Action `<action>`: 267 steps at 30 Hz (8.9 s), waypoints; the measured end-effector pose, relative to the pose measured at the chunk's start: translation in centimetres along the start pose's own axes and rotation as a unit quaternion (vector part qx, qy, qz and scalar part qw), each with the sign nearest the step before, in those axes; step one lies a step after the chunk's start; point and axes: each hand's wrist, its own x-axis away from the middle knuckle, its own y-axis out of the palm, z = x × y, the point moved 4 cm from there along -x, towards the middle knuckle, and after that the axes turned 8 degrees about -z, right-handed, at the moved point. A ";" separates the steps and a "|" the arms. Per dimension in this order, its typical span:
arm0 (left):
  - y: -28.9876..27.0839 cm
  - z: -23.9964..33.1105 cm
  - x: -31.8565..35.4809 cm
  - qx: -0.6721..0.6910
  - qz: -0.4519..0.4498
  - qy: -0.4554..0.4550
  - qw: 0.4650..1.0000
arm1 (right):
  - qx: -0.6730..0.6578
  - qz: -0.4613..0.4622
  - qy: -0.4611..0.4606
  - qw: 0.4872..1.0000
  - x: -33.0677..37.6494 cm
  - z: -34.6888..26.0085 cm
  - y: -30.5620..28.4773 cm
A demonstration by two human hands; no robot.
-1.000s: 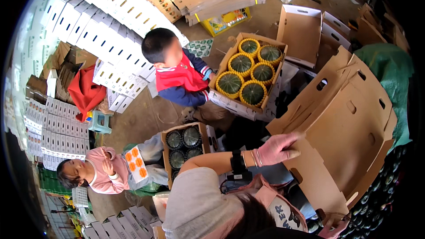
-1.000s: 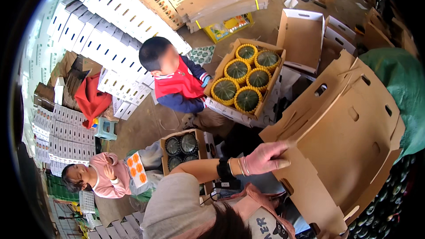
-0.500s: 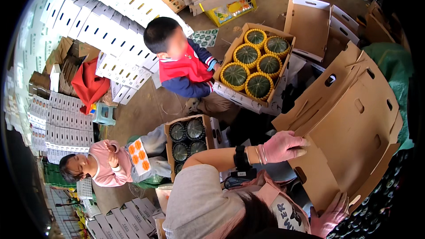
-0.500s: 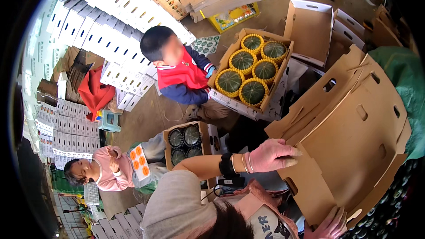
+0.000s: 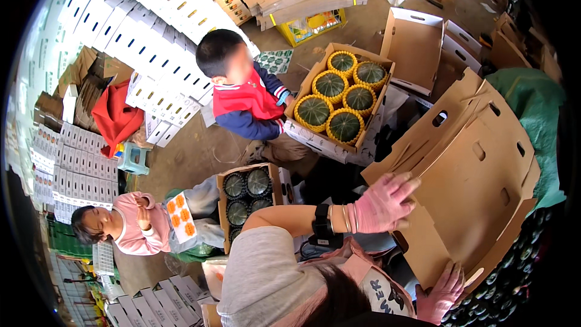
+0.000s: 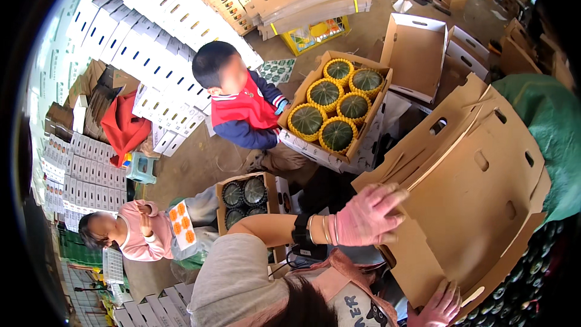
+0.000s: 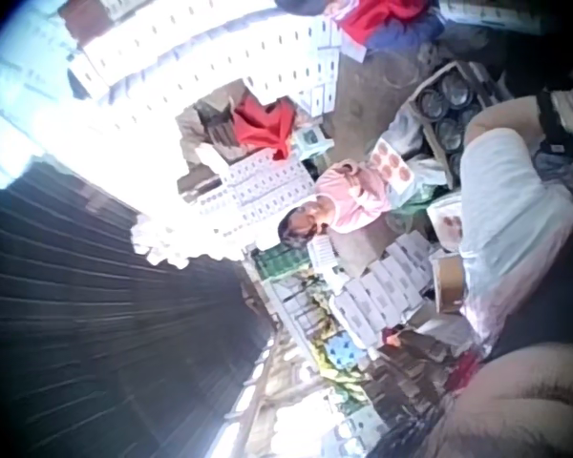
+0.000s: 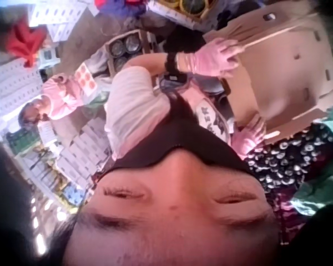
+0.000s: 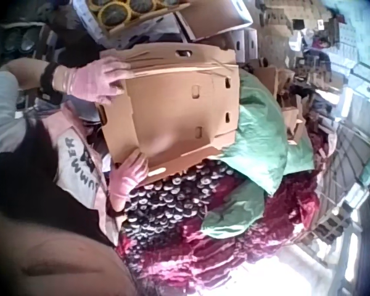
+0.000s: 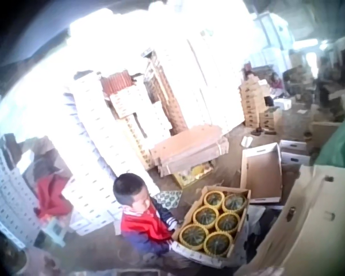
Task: The person assembles cardboard shipping boxes by folding the flaps and pressing the joints together by hand, while sitting amidst large piles of produce.
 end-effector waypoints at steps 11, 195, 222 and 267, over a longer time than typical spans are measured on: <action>2.4 3.2 -1.7 -0.059 -0.213 0.179 0.959 | -0.093 -0.060 0.036 0.993 -0.4 -0.3 -0.1; 9.8 -18.6 -10.6 0.278 -0.334 -0.275 0.858 | -0.260 -0.133 0.365 0.884 -4.9 21.1 7.6; 3.9 -6.1 -12.2 -0.046 -0.348 0.293 0.889 | -0.173 -0.106 -0.073 0.976 -7.4 13.4 -1.6; 3.9 3.0 -1.9 0.035 -0.463 0.208 0.861 | -0.305 -0.076 -0.104 0.944 0.0 0.1 1.6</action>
